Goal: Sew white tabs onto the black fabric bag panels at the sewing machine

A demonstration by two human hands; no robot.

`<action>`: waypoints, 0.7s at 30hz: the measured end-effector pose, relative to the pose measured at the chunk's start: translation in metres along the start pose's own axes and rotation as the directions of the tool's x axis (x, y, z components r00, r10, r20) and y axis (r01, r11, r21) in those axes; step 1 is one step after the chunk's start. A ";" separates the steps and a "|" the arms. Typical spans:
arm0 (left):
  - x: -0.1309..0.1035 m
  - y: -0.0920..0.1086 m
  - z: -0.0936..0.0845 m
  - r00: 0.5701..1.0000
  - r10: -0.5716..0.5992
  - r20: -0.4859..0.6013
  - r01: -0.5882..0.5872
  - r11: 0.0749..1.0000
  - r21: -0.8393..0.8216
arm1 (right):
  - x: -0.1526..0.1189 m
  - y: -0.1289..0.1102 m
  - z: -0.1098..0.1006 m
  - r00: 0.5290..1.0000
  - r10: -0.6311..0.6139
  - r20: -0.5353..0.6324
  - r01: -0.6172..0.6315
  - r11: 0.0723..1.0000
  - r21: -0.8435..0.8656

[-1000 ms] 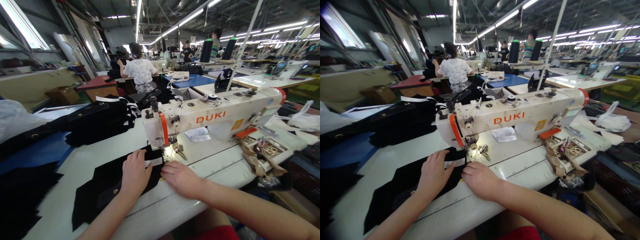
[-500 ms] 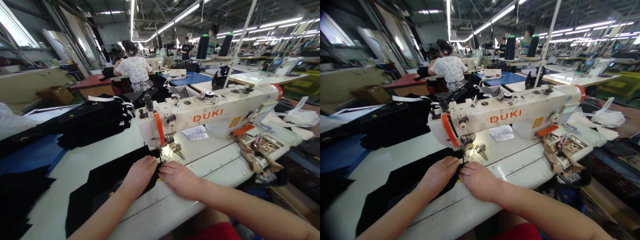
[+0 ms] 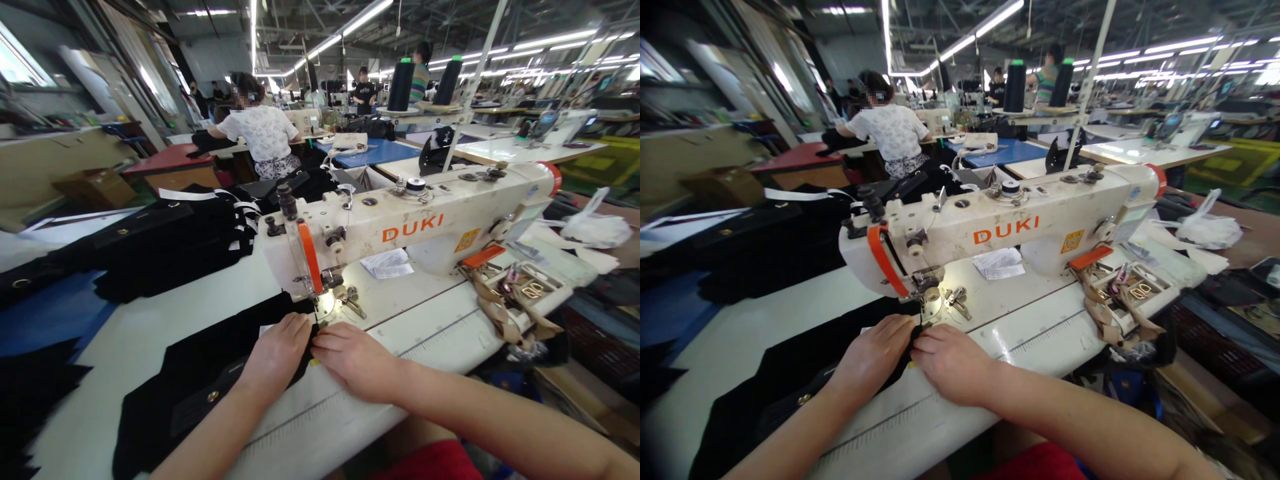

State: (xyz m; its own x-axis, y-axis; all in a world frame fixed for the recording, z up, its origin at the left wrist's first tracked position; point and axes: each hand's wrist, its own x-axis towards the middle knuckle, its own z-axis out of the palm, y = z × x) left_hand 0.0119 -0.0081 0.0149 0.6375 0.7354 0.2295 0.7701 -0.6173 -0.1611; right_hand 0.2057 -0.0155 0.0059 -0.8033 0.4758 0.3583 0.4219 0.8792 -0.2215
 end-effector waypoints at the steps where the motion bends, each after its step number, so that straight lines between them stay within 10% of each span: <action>1: 0.000 0.000 0.000 1.000 0.003 -0.011 -0.003 1.000 0.004 | 0.000 0.000 0.000 1.000 0.000 0.001 0.000 1.000 0.001; 21: -0.007 -0.005 -0.003 0.999 0.048 0.005 -0.048 0.999 0.024 | 0.014 0.016 -0.010 0.990 0.140 0.005 -0.139 0.989 -0.048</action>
State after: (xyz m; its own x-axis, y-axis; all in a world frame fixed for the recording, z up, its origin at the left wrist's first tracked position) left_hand 0.0039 -0.0109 0.0167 0.6738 0.7064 0.2168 0.7389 -0.6451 -0.1945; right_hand 0.2053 0.0056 0.0166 -0.7385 0.5939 0.3193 0.5496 0.8045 -0.2253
